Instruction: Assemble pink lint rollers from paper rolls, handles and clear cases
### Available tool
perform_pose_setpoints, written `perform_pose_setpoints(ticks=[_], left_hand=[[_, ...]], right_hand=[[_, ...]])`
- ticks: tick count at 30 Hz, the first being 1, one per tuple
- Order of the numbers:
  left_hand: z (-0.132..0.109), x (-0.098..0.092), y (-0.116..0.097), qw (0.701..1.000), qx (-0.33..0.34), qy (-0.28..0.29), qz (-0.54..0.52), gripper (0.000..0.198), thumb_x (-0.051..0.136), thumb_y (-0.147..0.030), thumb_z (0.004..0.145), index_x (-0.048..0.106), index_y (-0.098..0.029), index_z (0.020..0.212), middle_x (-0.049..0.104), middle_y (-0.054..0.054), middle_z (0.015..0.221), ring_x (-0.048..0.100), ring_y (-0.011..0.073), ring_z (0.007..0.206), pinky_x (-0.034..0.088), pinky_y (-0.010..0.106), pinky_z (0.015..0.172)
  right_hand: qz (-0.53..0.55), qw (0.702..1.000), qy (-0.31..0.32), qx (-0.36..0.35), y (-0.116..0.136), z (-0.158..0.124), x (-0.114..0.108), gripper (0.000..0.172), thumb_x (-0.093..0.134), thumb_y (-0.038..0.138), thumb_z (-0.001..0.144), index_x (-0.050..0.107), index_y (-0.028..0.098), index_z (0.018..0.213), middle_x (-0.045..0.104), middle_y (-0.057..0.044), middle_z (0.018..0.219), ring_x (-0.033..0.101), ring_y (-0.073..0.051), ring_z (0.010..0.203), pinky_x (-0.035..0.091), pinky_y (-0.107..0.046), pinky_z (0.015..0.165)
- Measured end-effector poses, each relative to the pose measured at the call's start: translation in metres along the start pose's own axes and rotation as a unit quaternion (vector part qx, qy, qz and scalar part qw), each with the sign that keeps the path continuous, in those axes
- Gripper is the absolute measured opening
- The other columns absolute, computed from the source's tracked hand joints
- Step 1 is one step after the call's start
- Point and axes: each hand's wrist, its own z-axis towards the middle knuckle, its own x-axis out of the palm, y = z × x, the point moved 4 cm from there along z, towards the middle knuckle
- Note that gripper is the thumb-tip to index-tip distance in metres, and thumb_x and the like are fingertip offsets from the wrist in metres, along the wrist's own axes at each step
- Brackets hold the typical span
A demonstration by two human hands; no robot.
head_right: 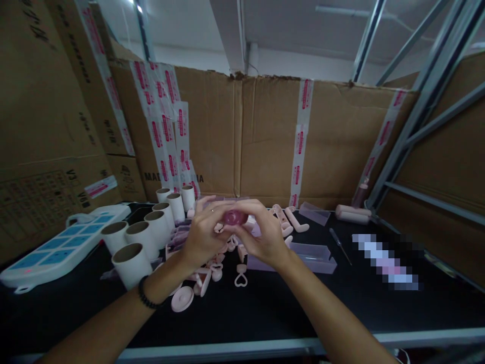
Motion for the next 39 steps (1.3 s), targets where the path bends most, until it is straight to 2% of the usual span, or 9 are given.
perform_pose_setpoints(ticks=[7,13,16,18,21,24,27,32,39], left_hand=[[-0.002,-0.003,-0.001,0.999,0.031,-0.011,-0.025,0.027,0.062,-0.037,0.096,0.064,-0.025,0.120,0.074,0.009,0.125,0.066,0.0281,0.122,0.026,0.054,0.119],[-0.004,-0.001,-0.004,0.999,0.020,-0.017,-0.046,0.030,0.059,-0.043,0.098,0.065,-0.024,0.119,0.077,0.007,0.109,0.071,0.0247,0.099,0.029,0.053,0.119],[-0.003,-0.004,0.001,0.994,-0.058,-0.055,-0.076,0.030,0.063,-0.045,0.095,0.068,-0.023,0.115,0.076,0.007,0.103,0.069,0.0254,0.100,0.040,0.050,0.111],[-0.001,-0.008,0.008,0.976,-0.146,-0.087,-0.138,0.032,0.064,-0.046,0.095,0.068,-0.023,0.117,0.074,0.008,0.100,0.068,0.0248,0.100,0.050,0.044,0.098],[0.002,-0.010,0.016,0.924,-0.239,-0.123,-0.271,0.035,0.063,-0.045,0.096,0.065,-0.019,0.119,0.072,0.007,0.090,0.069,0.0195,0.084,0.055,0.033,0.077],[0.006,-0.012,0.021,0.895,-0.267,-0.166,-0.318,0.031,0.066,-0.042,0.094,0.065,-0.017,0.112,0.070,0.004,0.083,0.067,0.0158,0.074,0.054,0.029,0.070],[0.006,-0.011,0.022,0.888,-0.276,-0.182,-0.319,0.027,0.067,-0.040,0.093,0.065,-0.018,0.108,0.069,0.004,0.081,0.067,0.0151,0.074,0.054,0.028,0.070],[0.005,-0.008,0.020,0.884,-0.288,-0.180,-0.321,0.027,0.069,-0.038,0.092,0.066,-0.017,0.109,0.069,0.004,0.080,0.067,0.0149,0.074,0.053,0.028,0.069],[0.004,-0.007,0.022,0.892,-0.289,-0.169,-0.303,0.031,0.069,-0.040,0.091,0.066,-0.015,0.110,0.070,0.004,0.081,0.067,0.0140,0.074,0.052,0.025,0.069]], right_hand=[[-0.034,0.996,0.009,-0.087,0.009,0.000,0.000,0.039,0.071,0.016,0.090,0.057,0.028,0.125,0.071,-0.007,0.112,0.070,-0.022,0.105,0.061,-0.039,0.088],[-0.028,0.999,-0.026,-0.002,-0.003,-0.004,0.002,0.041,0.075,0.026,0.090,0.054,0.027,0.125,0.069,-0.005,0.106,0.069,-0.020,0.095,0.060,-0.036,0.080],[-0.036,0.997,-0.046,0.051,-0.006,0.000,-0.004,0.039,0.073,0.031,0.090,0.055,0.026,0.124,0.068,-0.005,0.107,0.067,-0.019,0.088,0.058,-0.036,0.079],[-0.064,0.994,-0.054,0.073,0.001,0.005,-0.013,0.025,0.068,0.030,0.094,0.060,0.024,0.116,0.067,-0.004,0.101,0.064,-0.017,0.083,0.055,-0.034,0.076],[-0.135,0.985,0.053,0.091,0.022,0.005,-0.020,0.004,0.062,0.023,0.097,0.065,0.023,0.097,0.064,0.000,0.082,0.059,-0.014,0.070,0.049,-0.029,0.065],[-0.168,0.952,0.244,0.082,0.047,-0.020,-0.015,0.008,0.061,0.020,0.097,0.068,0.024,0.099,0.067,-0.002,0.087,0.062,-0.015,0.070,0.048,-0.027,0.060],[-0.223,0.904,0.352,0.092,0.061,-0.062,-0.011,0.012,0.062,0.019,0.096,0.069,0.025,0.104,0.069,-0.002,0.094,0.067,-0.016,0.070,0.049,-0.028,0.056],[-0.326,0.854,0.386,0.126,0.057,-0.103,-0.009,0.025,0.061,0.018,0.095,0.069,0.026,0.117,0.067,-0.002,0.090,0.067,-0.018,0.056,0.042,-0.030,0.046],[-0.318,0.813,0.436,0.217,0.045,-0.101,0.002,0.023,0.057,0.019,0.097,0.070,0.026,0.114,0.070,-0.004,0.100,0.073,-0.019,0.071,0.046,-0.027,0.057]])
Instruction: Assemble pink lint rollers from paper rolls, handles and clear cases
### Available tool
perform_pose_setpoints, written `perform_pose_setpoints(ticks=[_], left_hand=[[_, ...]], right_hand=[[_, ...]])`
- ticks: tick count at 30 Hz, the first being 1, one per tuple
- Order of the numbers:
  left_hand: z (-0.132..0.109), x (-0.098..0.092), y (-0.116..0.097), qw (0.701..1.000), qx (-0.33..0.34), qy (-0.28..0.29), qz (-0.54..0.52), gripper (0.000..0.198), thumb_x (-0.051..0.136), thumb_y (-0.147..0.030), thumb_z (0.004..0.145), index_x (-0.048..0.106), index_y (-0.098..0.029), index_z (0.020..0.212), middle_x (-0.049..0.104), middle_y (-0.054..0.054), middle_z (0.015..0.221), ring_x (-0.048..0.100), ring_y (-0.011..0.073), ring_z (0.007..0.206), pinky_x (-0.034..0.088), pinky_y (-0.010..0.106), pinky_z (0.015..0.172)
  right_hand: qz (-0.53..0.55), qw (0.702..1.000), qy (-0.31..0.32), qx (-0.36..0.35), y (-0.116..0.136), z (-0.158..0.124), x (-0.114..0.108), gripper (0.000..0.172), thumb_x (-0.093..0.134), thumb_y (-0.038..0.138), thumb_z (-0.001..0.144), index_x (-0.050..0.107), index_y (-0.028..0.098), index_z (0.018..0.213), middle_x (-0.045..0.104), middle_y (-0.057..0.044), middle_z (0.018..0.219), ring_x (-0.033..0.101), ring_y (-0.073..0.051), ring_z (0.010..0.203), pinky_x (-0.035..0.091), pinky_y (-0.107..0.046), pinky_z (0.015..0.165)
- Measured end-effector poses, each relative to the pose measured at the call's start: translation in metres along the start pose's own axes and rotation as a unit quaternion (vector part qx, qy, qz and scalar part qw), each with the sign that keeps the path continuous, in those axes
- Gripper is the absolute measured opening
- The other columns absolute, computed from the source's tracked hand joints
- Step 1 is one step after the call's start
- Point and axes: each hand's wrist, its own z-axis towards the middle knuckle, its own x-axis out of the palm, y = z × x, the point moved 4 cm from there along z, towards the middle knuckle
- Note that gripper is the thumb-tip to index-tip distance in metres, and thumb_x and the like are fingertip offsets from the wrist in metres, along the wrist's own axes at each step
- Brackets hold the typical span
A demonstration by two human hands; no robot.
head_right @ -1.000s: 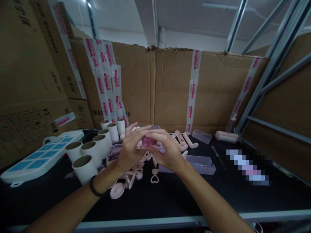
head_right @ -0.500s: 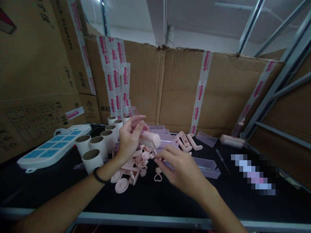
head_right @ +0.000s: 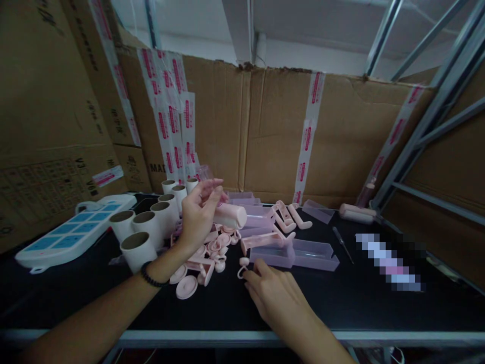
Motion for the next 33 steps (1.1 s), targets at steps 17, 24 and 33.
perform_pose_setpoints(ticks=[17,24,33], left_hand=[[-0.001,0.000,0.004,0.996,0.030,0.029,0.074,0.031,0.065,-0.040,0.093,0.066,-0.016,0.113,0.071,0.004,0.081,0.068,0.0170,0.077,0.053,0.029,0.072],[-0.009,0.003,-0.008,0.960,0.101,0.066,0.251,0.026,0.058,-0.036,0.096,0.068,-0.018,0.113,0.070,0.006,0.090,0.063,0.0205,0.088,0.048,0.037,0.085],[-0.022,0.020,-0.010,0.923,0.104,0.257,0.267,0.030,0.062,-0.047,0.095,0.067,-0.018,0.092,0.061,0.002,0.078,0.055,0.0197,0.079,0.041,0.033,0.072]], right_hand=[[0.461,0.884,0.031,0.069,-0.008,-0.013,-0.018,0.022,0.048,0.040,0.104,0.057,0.021,0.100,0.056,-0.001,0.087,0.052,-0.015,0.076,0.043,-0.027,0.072],[0.725,0.682,-0.042,0.086,-0.044,0.003,-0.032,0.021,0.064,0.040,0.098,0.067,0.019,0.101,0.053,-0.003,0.090,0.050,-0.013,0.079,0.044,-0.023,0.068],[0.798,0.598,-0.065,0.039,-0.058,0.039,-0.046,0.016,0.073,0.032,0.093,0.073,0.018,0.099,0.059,-0.005,0.096,0.056,-0.013,0.089,0.048,-0.022,0.074]])
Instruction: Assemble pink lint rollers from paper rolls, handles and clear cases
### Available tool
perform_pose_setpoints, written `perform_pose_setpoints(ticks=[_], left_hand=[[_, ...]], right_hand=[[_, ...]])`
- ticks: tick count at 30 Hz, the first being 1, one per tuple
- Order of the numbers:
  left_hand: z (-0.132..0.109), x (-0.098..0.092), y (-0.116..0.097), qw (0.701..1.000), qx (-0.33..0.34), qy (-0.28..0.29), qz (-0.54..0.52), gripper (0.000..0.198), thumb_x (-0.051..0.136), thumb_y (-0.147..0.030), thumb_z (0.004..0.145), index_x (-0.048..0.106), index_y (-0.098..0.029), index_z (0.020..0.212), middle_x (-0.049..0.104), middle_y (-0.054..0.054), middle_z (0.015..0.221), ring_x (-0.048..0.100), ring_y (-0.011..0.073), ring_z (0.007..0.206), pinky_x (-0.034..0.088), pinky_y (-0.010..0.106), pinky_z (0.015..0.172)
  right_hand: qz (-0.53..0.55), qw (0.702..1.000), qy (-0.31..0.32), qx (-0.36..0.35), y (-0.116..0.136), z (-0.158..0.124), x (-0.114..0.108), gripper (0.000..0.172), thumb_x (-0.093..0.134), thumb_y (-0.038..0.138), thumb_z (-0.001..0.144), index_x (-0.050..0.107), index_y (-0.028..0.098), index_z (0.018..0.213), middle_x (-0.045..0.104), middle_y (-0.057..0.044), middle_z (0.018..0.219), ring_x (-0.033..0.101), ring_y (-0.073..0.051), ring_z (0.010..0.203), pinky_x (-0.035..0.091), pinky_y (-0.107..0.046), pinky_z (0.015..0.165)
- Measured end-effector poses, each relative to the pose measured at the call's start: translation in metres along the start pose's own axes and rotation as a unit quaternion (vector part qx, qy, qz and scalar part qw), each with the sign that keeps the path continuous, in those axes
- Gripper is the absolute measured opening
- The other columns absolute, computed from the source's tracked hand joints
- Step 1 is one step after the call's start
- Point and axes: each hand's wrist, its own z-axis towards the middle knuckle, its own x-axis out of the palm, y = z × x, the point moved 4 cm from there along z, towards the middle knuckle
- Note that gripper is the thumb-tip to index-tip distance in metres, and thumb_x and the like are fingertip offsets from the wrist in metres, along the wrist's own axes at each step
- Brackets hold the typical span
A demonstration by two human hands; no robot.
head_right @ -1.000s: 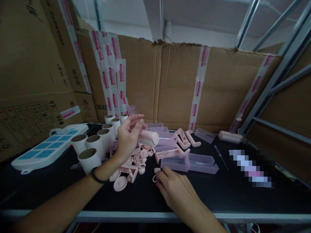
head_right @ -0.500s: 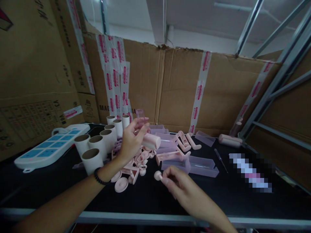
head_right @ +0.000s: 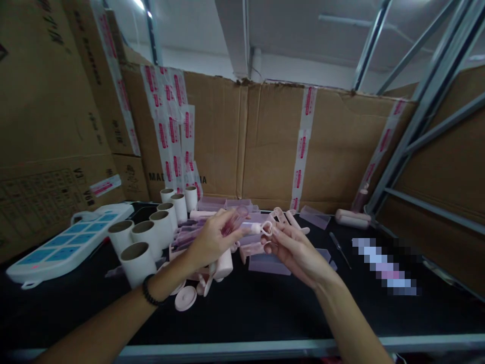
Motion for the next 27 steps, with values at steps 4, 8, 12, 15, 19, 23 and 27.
perform_pose_setpoints(ticks=[4,8,12,15,19,23,27], left_hand=[[-0.002,0.006,0.000,1.000,0.001,0.019,0.011,0.033,0.064,-0.049,0.094,0.070,-0.017,0.096,0.059,0.002,0.078,0.054,0.0200,0.080,0.041,0.032,0.073],[-0.001,0.006,0.001,1.000,-0.007,0.028,0.011,0.031,0.066,-0.047,0.093,0.071,-0.017,0.096,0.060,0.002,0.079,0.055,0.0202,0.081,0.042,0.032,0.073],[0.000,0.004,0.001,0.999,-0.007,0.013,0.031,0.030,0.065,-0.047,0.093,0.071,-0.017,0.094,0.059,0.003,0.078,0.055,0.0209,0.082,0.042,0.032,0.074],[-0.001,0.005,0.000,0.999,0.004,0.005,0.040,0.029,0.064,-0.047,0.094,0.071,-0.018,0.095,0.062,0.004,0.082,0.056,0.0216,0.084,0.044,0.032,0.075],[-0.001,0.004,-0.001,0.998,0.017,0.000,0.054,0.030,0.065,-0.049,0.094,0.071,-0.020,0.096,0.064,0.004,0.084,0.056,0.0227,0.087,0.044,0.033,0.077],[-0.001,0.000,-0.002,0.998,0.018,-0.004,0.061,0.039,0.060,-0.056,0.095,0.069,-0.020,0.106,0.064,0.005,0.085,0.056,0.0231,0.085,0.043,0.033,0.075],[-0.001,-0.003,-0.007,0.997,0.030,0.007,0.066,0.042,0.050,-0.058,0.099,0.067,-0.021,0.110,0.064,0.004,0.086,0.054,0.0223,0.083,0.041,0.032,0.073]], right_hand=[[-0.004,1.000,0.008,0.006,0.001,0.007,0.002,0.018,0.075,0.034,0.091,0.073,0.021,0.103,0.063,-0.005,0.102,0.059,-0.014,0.093,0.049,-0.023,0.076],[0.006,1.000,0.000,0.016,0.000,0.009,0.005,0.024,0.079,0.034,0.087,0.071,0.023,0.107,0.066,-0.005,0.110,0.062,-0.014,0.094,0.050,-0.023,0.075],[-0.023,0.998,-0.051,-0.009,-0.001,0.011,0.007,0.026,0.078,0.039,0.087,0.068,0.022,0.104,0.065,-0.005,0.108,0.064,-0.014,0.094,0.052,-0.024,0.080],[-0.120,0.985,-0.093,-0.077,0.001,0.014,0.013,0.028,0.074,0.045,0.089,0.066,0.020,0.097,0.064,-0.002,0.093,0.062,-0.013,0.082,0.052,-0.024,0.074],[-0.252,0.948,-0.131,-0.145,0.004,0.018,0.021,0.032,0.073,0.049,0.088,0.065,0.019,0.091,0.062,0.000,0.082,0.061,-0.014,0.072,0.053,-0.025,0.066],[-0.297,0.922,-0.158,-0.190,0.017,0.019,0.024,0.028,0.070,0.046,0.091,0.065,0.019,0.090,0.065,-0.002,0.081,0.064,-0.014,0.072,0.053,-0.026,0.065],[-0.318,0.906,-0.163,-0.225,0.043,0.018,0.028,0.024,0.068,0.042,0.094,0.066,0.019,0.092,0.069,-0.003,0.081,0.065,-0.014,0.070,0.053,-0.026,0.066]])
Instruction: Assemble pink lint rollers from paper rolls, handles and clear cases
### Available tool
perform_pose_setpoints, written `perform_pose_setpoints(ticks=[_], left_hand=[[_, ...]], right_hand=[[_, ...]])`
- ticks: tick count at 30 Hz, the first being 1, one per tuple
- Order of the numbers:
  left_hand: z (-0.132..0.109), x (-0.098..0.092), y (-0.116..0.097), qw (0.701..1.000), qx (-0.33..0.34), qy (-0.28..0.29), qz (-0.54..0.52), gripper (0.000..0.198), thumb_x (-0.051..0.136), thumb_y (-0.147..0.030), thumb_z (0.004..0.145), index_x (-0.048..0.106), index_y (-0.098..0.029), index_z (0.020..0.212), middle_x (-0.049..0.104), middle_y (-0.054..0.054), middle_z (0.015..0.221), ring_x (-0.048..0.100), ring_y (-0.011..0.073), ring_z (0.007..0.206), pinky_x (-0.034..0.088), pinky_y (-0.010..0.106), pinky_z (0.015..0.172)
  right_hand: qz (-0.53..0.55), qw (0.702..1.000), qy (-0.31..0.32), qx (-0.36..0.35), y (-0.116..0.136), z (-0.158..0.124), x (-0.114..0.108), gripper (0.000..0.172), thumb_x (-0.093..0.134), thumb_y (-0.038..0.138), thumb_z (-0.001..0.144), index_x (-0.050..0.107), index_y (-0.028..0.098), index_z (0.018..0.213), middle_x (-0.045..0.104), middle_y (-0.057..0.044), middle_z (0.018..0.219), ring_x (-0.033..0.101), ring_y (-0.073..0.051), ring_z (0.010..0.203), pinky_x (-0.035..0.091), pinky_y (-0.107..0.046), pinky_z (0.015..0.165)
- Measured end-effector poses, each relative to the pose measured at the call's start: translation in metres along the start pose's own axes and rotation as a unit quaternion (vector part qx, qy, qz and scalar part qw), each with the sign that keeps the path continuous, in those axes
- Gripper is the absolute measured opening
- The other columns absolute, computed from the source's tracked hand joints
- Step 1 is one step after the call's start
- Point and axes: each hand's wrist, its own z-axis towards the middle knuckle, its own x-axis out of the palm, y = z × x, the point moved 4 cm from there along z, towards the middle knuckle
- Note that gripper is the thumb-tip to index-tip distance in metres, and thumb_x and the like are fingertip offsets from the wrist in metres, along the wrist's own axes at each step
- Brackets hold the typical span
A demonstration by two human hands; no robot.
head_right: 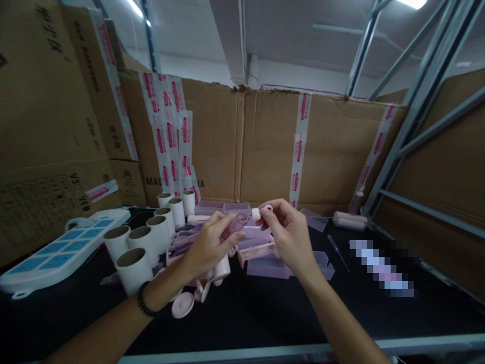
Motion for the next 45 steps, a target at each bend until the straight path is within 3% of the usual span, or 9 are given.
perform_pose_setpoints(ticks=[8,15,26,33,39,41,45], left_hand=[[0.000,-0.002,-0.005,0.998,0.018,0.013,0.051,0.037,0.048,-0.053,0.102,0.062,-0.020,0.092,0.061,0.003,0.081,0.052,0.0223,0.081,0.039,0.032,0.072],[0.003,-0.002,-0.002,0.996,0.039,0.029,0.076,0.042,0.042,-0.056,0.103,0.060,-0.020,0.092,0.058,0.003,0.076,0.054,0.0230,0.079,0.039,0.033,0.071],[0.006,-0.011,-0.007,0.994,0.024,0.083,0.071,0.043,0.042,-0.055,0.102,0.060,-0.019,0.088,0.054,0.003,0.075,0.053,0.0207,0.071,0.038,0.033,0.065],[0.005,-0.011,-0.008,0.994,0.019,0.105,-0.013,0.042,0.045,-0.057,0.100,0.062,-0.019,0.089,0.057,0.002,0.077,0.055,0.0201,0.074,0.041,0.033,0.069],[0.007,-0.011,-0.009,0.989,0.028,0.129,-0.065,0.040,0.048,-0.053,0.099,0.054,-0.020,0.077,0.052,0.000,0.072,0.051,0.0168,0.068,0.038,0.030,0.064],[0.006,-0.011,-0.012,0.979,0.013,0.157,-0.129,0.038,0.050,-0.051,0.098,0.051,-0.020,0.077,0.051,-0.002,0.070,0.049,0.0147,0.063,0.038,0.028,0.061],[0.002,-0.009,-0.018,0.927,-0.069,0.227,-0.290,0.030,0.048,-0.047,0.099,0.051,-0.021,0.084,0.050,-0.004,0.062,0.047,0.0118,0.051,0.038,0.025,0.050]], right_hand=[[-0.053,0.996,0.067,-0.015,0.034,0.001,0.008,0.024,0.068,0.042,0.094,0.070,0.018,0.094,0.071,-0.004,0.081,0.065,-0.014,0.067,0.054,-0.025,0.061],[-0.077,0.993,0.080,-0.029,0.032,0.001,0.013,0.021,0.065,0.039,0.095,0.069,0.019,0.093,0.069,-0.002,0.080,0.064,-0.014,0.070,0.052,-0.025,0.064],[-0.078,0.991,0.101,-0.046,0.035,0.004,0.013,0.020,0.065,0.037,0.095,0.070,0.018,0.089,0.063,0.001,0.066,0.058,-0.011,0.058,0.046,-0.024,0.057],[-0.093,0.986,0.124,-0.056,0.032,0.005,0.009,0.019,0.067,0.036,0.094,0.073,0.019,0.090,0.065,0.000,0.068,0.060,-0.012,0.058,0.047,-0.024,0.056],[-0.124,0.981,0.124,-0.077,0.036,0.001,0.009,0.018,0.063,0.033,0.096,0.073,0.020,0.088,0.069,-0.001,0.071,0.062,-0.012,0.060,0.046,-0.023,0.056],[-0.130,0.979,0.127,-0.088,0.036,0.000,0.008,0.018,0.063,0.033,0.097,0.074,0.020,0.088,0.069,-0.001,0.071,0.062,-0.012,0.061,0.045,-0.023,0.056],[-0.147,0.974,0.131,-0.114,0.036,-0.001,0.008,0.019,0.064,0.035,0.097,0.074,0.021,0.089,0.071,-0.002,0.076,0.063,-0.013,0.065,0.044,-0.025,0.057]])
